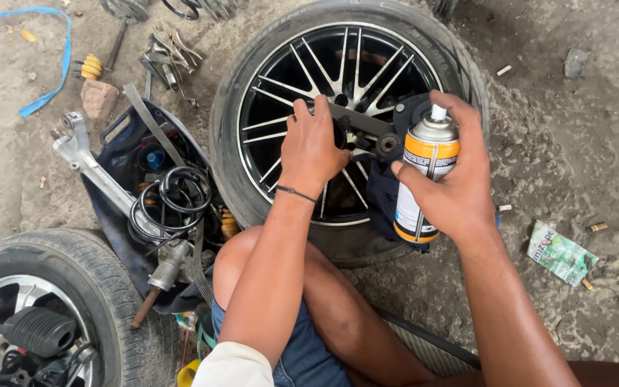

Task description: The person sits on the ground and cleans a black car part with a dark cloth. They then spray the part with a yellow aerosol can, rotating it to cover different surfaces.

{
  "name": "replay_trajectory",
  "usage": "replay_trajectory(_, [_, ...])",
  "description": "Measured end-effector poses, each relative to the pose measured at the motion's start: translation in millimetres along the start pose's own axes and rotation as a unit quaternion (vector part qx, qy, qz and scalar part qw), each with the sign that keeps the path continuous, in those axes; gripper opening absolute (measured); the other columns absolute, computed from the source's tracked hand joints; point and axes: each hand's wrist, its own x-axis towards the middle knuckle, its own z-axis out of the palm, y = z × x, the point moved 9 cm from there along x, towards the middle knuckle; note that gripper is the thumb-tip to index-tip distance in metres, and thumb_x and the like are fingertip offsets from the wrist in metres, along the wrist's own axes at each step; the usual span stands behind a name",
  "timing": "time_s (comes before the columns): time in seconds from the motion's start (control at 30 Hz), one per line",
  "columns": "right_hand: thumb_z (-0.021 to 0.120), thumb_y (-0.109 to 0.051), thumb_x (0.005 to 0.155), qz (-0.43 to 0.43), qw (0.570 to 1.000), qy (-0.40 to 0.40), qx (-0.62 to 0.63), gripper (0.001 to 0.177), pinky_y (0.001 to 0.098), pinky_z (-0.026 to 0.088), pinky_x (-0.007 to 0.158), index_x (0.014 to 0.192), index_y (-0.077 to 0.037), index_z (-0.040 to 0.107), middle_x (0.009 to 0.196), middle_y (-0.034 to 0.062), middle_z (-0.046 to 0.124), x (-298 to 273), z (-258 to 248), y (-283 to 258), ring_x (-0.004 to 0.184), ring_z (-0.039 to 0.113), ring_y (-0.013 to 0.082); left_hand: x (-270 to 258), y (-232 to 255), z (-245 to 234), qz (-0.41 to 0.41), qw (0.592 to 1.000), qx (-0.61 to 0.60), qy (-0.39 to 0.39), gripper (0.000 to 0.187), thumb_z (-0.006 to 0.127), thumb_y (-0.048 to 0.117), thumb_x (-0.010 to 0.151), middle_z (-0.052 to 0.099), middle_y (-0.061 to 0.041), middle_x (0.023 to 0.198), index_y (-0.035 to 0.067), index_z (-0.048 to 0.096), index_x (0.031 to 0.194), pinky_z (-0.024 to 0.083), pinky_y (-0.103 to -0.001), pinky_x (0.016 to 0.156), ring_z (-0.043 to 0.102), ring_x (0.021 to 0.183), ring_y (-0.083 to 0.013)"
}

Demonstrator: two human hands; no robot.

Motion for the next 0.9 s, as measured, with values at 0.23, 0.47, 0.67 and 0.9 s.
replay_trajectory(0.23, [0.077,0.016,0.07,-0.051,0.999,-0.005,0.009,0.086,0.059,0.045,0.106,0.147,-0.002,0.045,0.132,0.0292,0.054,-1.9,-5.6,2.3,0.113,0.059,0.0334,-2.9,7.4,-8.2,0.019,0.999,0.042,0.012,0.097,0.101,0.039,0.063,0.046,-0.026,0.115,-0.003,0.046,0.132,0.059,-0.067,0.078,0.054,0.118,-0.0545])
replay_trajectory(0.47, [0.08,0.008,0.078,-0.058,0.998,-0.015,-0.007,0.081,0.0305,0.052,0.086,0.147,-0.004,0.04,0.119,0.0156,0.059,15.7,-63.7,-12.3,0.101,0.063,0.02,-12.2,80.5,-37.8,0.241,0.943,-0.025,0.228,0.047,0.081,0.028,0.081,0.053,-0.023,0.118,0.003,0.064,0.117,0.041,-0.056,0.106,0.049,0.121,-0.0482])
replay_trajectory(0.67, [0.078,0.01,0.076,-0.072,0.995,0.058,-0.028,0.078,0.0268,0.046,0.079,0.144,-0.006,0.043,0.125,0.0117,0.054,16.6,-87.6,-13.6,0.094,0.053,0.0148,5.3,115.3,23.6,0.268,0.934,-0.187,0.141,0.041,0.066,0.03,0.09,0.059,-0.017,0.118,0.005,0.06,0.121,0.045,-0.049,0.098,0.056,0.112,-0.0399])
replay_trajectory(0.9, [0.074,0.003,0.075,-0.059,0.996,0.035,-0.059,0.075,0.0293,0.042,0.091,0.143,-0.005,0.045,0.14,0.0126,0.049,19.0,-77.5,-8.8,0.11,0.051,0.019,16.1,111.3,72.3,0.22,0.973,-0.059,-0.029,0.099,0.087,0.05,0.069,0.052,-0.022,0.14,0.015,0.041,0.15,0.047,-0.057,0.094,0.051,0.127,-0.0439])
